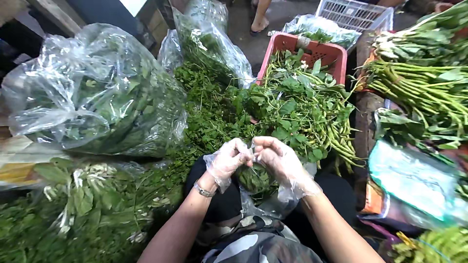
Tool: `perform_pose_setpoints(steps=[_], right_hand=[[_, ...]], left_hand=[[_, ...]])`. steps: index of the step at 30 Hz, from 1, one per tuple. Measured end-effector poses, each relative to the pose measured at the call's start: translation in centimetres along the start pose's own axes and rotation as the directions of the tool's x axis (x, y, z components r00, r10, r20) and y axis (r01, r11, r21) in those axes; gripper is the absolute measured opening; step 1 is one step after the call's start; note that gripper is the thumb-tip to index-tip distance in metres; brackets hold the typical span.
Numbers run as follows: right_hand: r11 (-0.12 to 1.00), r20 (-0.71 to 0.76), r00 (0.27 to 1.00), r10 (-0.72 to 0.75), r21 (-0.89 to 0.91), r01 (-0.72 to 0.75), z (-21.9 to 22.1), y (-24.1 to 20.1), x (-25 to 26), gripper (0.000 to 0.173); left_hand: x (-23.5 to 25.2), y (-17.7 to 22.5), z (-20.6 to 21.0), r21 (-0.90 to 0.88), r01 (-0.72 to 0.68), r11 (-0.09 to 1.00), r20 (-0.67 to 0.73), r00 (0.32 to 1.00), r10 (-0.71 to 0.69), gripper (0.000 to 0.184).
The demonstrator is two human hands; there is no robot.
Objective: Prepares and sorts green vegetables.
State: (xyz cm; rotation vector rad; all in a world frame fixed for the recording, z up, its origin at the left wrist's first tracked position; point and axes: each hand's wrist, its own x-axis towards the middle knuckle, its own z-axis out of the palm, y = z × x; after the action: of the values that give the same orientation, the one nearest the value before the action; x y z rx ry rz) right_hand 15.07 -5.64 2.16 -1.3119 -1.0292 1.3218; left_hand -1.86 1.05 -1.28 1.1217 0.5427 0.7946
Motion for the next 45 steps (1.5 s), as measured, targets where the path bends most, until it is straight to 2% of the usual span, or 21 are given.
perform_pose_setpoints(steps=[2,4,6,9,13,15,17,19,21,23,26,29,32,33,35,36,37,38,40,42,45], right_hand=[[0.984,0.064,0.987,-0.151,-0.085,0.156,-0.3,1.1,-0.1,0.021],[0.947,0.034,0.959,-0.281,-0.151,0.283,-0.2,1.8,-0.2,0.010],[0.944,0.008,0.954,-0.299,-0.145,0.297,-0.1,1.7,-0.1,0.008],[0.947,0.074,0.955,-0.288,-0.124,0.296,-0.2,1.6,0.1,0.025],[0.895,0.082,0.908,-0.410,-0.153,0.418,-0.2,2.6,0.5,0.009],[0.903,0.065,0.919,-0.388,-0.174,0.393,-0.2,2.5,0.4,0.010],[0.940,0.034,0.953,-0.300,-0.160,0.301,-0.1,2.2,0.2,0.010],[0.971,0.008,0.982,-0.186,-0.154,0.185,0.2,1.9,0.1,0.009],[0.976,-0.014,0.993,-0.114,-0.188,0.110,0.7,1.7,0.3,0.008],[0.966,-0.020,0.995,-0.099,-0.242,0.092,1.4,1.6,0.6,0.010],[0.967,0.003,0.997,-0.076,-0.245,0.074,2.3,1.4,1.0,0.010],[0.976,0.041,0.999,0.023,-0.216,-0.014,2.3,1.0,1.5,0.008],[0.991,0.018,0.995,0.102,-0.087,-0.100,2.6,0.5,1.1,0.007],[0.995,0.027,0.996,0.085,-0.050,-0.083,2.7,0.3,0.7,0.014],[0.993,0.132,0.990,-0.051,-0.098,0.065,2.7,0.6,0.1,0.044],[0.971,0.177,0.975,-0.132,-0.173,0.163,2.6,1.2,-0.2,0.054],[0.933,0.194,0.958,-0.210,-0.254,0.256,2.6,1.9,-0.4,0.055],[0.896,0.193,0.943,-0.273,-0.307,0.322,2.6,2.6,-0.4,0.049],[0.874,0.190,0.928,-0.320,-0.318,0.367,2.3,3.4,-0.2,0.037],[0.868,0.174,0.914,-0.366,-0.291,0.403,1.9,3.6,0.0,0.029],[0.758,0.112,0.824,-0.556,-0.338,0.557,1.1,4.0,-0.3,0.033]], left_hand=[[-0.1,-0.2,0.0,-0.007,0.001,1.000,-0.024,1.000,-0.001,0.021],[-0.2,-0.2,0.2,0.011,0.002,1.000,-0.051,0.999,-0.002,0.021],[-0.2,-0.2,0.3,0.018,-0.018,1.000,-0.045,0.999,0.019,0.023],[-0.3,-0.3,0.2,0.009,-0.027,1.000,-0.040,0.999,0.027,0.021],[-0.4,-0.7,0.0,0.021,-0.043,0.999,-0.003,0.999,0.043,0.020],[-0.6,-0.5,-0.3,0.168,-0.105,0.980,0.045,0.994,0.099,0.017],[-1.1,0.4,-0.5,0.481,-0.226,0.847,0.125,0.974,0.189,0.008],[-1.7,1.6,-0.1,0.763,-0.363,0.534,0.232,0.926,0.297,0.009],[-2.1,2.4,0.1,0.849,-0.450,0.277,0.343,0.868,0.360,0.009],[-2.5,2.4,-0.2,0.858,-0.496,0.132,0.406,0.813,0.417,0.011],[-3.0,1.8,-0.7,0.882,-0.470,0.018,0.398,0.765,0.506,0.017],[-3.6,1.6,-1.3,0.887,-0.461,-0.035,0.406,0.740,0.537,0.019],[-3.5,1.9,-1.5,0.895,-0.440,-0.069,0.405,0.739,0.538,0.017],[-3.4,2.3,-1.6,0.903,-0.422,-0.078,0.398,0.756,0.519,0.017],[-3.2,3.7,-1.5,0.928,-0.369,-0.052,0.359,0.849,0.388,0.020],[-3.2,5.0,-1.3,0.948,-0.317,0.026,0.302,0.924,0.236,0.023],[-2.9,6.5,-0.9,0.959,-0.227,0.168,0.230,0.973,0.003,0.026],[-2.4,7.8,-1.0,0.935,-0.101,0.341,0.193,0.949,-0.249,0.028],[-1.2,8.5,-1.8,0.803,0.158,0.574,0.213,0.825,-0.524,0.022],[-0.8,8.1,-2.3,0.609,0.382,0.695,0.170,0.793,-0.585,0.019],[-0.7,8.4,-1.6,0.459,0.500,0.735,0.061,0.807,-0.587,0.026]])
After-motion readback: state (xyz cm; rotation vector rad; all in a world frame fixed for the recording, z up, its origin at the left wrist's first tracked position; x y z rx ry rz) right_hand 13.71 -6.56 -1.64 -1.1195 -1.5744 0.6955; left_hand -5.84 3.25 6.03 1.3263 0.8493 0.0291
